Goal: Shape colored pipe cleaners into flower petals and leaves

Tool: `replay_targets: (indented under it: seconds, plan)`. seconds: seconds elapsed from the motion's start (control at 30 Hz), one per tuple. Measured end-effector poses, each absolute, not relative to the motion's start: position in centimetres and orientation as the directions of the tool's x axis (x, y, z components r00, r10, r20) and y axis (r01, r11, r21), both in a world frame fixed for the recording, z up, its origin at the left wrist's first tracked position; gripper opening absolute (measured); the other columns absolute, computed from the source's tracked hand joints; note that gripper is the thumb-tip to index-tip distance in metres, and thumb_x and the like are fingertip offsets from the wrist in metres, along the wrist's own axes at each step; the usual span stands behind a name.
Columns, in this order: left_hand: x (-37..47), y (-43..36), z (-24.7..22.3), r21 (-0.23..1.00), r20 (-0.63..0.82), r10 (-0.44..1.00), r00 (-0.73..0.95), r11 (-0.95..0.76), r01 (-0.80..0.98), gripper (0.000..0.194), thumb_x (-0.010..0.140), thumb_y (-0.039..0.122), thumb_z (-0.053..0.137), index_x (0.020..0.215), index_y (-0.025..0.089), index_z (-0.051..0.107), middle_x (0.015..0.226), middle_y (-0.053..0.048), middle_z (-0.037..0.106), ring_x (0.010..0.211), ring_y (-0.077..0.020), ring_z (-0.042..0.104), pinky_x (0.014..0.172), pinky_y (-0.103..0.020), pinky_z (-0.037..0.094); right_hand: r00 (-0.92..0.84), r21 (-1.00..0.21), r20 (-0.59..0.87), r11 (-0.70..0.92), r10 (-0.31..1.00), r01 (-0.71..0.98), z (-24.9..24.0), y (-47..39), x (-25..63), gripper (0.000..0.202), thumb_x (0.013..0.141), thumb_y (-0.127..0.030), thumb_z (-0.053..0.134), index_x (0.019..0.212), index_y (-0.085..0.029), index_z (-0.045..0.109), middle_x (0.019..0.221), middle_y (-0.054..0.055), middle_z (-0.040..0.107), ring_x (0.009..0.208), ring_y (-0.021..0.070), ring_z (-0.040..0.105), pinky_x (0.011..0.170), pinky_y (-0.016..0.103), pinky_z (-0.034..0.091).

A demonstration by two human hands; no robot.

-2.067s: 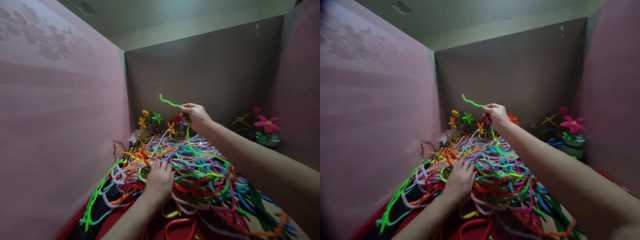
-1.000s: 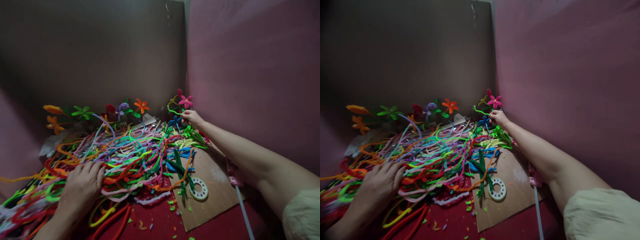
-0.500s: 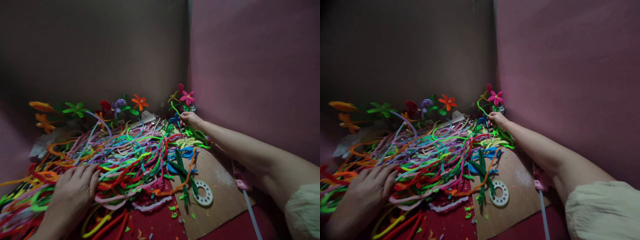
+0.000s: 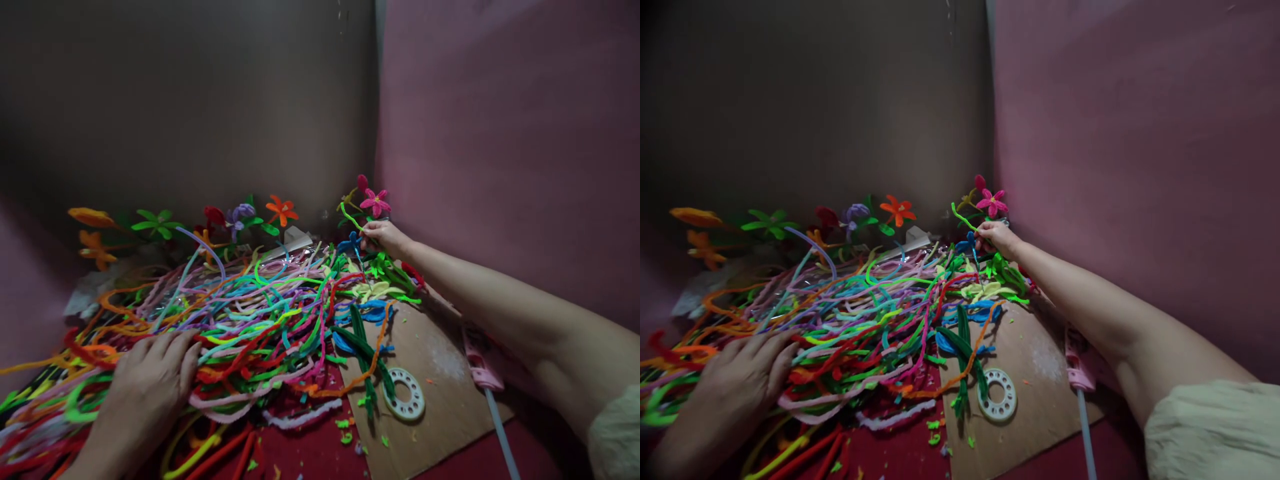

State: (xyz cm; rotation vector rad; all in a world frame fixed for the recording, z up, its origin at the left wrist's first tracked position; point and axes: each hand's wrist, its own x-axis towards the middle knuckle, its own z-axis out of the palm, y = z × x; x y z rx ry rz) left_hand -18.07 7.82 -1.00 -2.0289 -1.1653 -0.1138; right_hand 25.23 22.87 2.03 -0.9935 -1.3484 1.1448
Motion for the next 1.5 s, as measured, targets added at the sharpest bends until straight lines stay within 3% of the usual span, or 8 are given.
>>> replay_targets:
  seconds: [0.17,0.37,0.47,0.6,0.73,0.93,1.23,1.5]
  plan:
    - [-18.4,10.4,-1.2,-0.411,0.385,0.795,0.468,-0.307,0.858,0.036,0.084,0.021,0.029,0.092,0.019,0.064,0.101,-0.008,0.065,0.092,-0.026,0.054,0.074,-0.038,0.042,-0.051,-0.954,0.298,0.297,0.953,-0.037,7.0,21.4,24.3,0.01,0.072,-0.016,0.058,0.064,-0.014,0.053,0.043,0.002,0.057,0.027,0.0055,0.037,0.027,0.016,0.019]
    - [-17.1,11.8,2.6,0.167,0.225,0.944,0.24,-0.28,0.945,0.036,0.083,0.036,0.032,0.085,0.018,0.064,0.087,-0.004,0.067,0.081,-0.0177,0.06,0.074,-0.028,0.045,0.116,-0.919,0.237,0.261,0.965,-0.297,12.5,16.7,19.7,0.015,0.08,-0.011,0.041,0.068,-0.015,0.05,0.038,-0.005,0.045,0.026,0.004,0.027,0.028,0.016,0.016]
    - [-16.0,9.7,5.1,0.287,0.509,0.86,0.04,-0.213,0.934,0.033,0.081,0.037,0.039,0.093,0.017,0.062,0.096,-0.005,0.065,0.09,-0.0188,0.058,0.079,-0.029,0.044,0.014,-0.881,0.095,0.091,0.995,-0.465,12.9,13.4,15.8,0.02,0.079,-0.007,0.036,0.064,-0.017,0.044,0.037,-0.007,0.036,0.027,0.0037,0.022,0.029,0.017,0.014]
    - [-13.2,4.7,5.9,0.317,0.61,0.785,0.107,-0.365,0.875,0.032,0.084,0.037,0.04,0.103,0.018,0.056,0.101,-0.005,0.061,0.092,-0.0173,0.056,0.081,-0.03,0.044,-0.201,-0.805,-0.001,-0.12,0.98,-0.581,11.2,9.5,11.2,0.024,0.08,-0.006,0.033,0.06,-0.019,0.035,0.038,-0.009,0.028,0.028,0.0037,0.017,0.031,0.018,0.014]
    - [-10.6,1.2,3.2,-0.05,0.426,0.749,0.507,-0.54,0.84,0.05,0.076,0.035,0.055,0.123,0.024,0.045,0.124,-0.009,0.048,0.114,-0.0259,0.041,0.096,-0.043,0.032,-0.337,-0.702,-0.079,-0.293,0.938,-0.65,8.7,7.6,9.7,0.02,0.08,-0.008,0.034,0.063,-0.018,0.039,0.036,-0.009,0.028,0.029,0.0044,0.015,0.031,0.019,0.013]
    - [-11.2,5.5,-0.3,-0.29,0.323,0.791,0.52,-0.441,0.85,0.054,0.08,0.013,0.042,0.131,0.028,0.036,0.136,-0.01,0.035,0.125,-0.0275,0.029,0.099,-0.05,0.022,-0.304,-0.657,-0.087,-0.284,0.949,-0.698,6.9,7.0,11.5,0.016,0.08,-0.009,0.036,0.067,-0.016,0.044,0.038,-0.008,0.031,0.029,0.0046,0.017,0.031,0.018,0.012]
    - [-11.0,9.7,1.4,-0.209,0.347,0.827,0.443,-0.392,0.896,0.056,0.073,0.014,0.05,0.128,0.021,0.04,0.128,-0.015,0.041,0.12,-0.0303,0.033,0.097,-0.051,0.026,-0.163,-0.577,-0.101,-0.191,0.981,-0.794,4.5,7.1,12.4,0.019,0.082,-0.009,0.037,0.067,-0.017,0.044,0.047,-0.003,0.044,0.035,0.0064,0.031,0.034,0.018,0.024]
    - [-5.1,1.8,2.6,0.149,0.464,0.575,0.674,-0.801,0.58,0.059,0.077,0.014,0.053,0.132,0.027,0.033,0.104,-0.007,0.05,0.093,-0.0178,0.048,0.079,-0.032,0.044,-0.137,-0.451,-0.127,-0.18,0.982,-0.874,2.8,7.1,12.1,0.018,0.079,-0.01,0.043,0.064,-0.019,0.041,0.047,-0.004,0.043,0.036,0.0076,0.031,0.033,0.019,0.026]
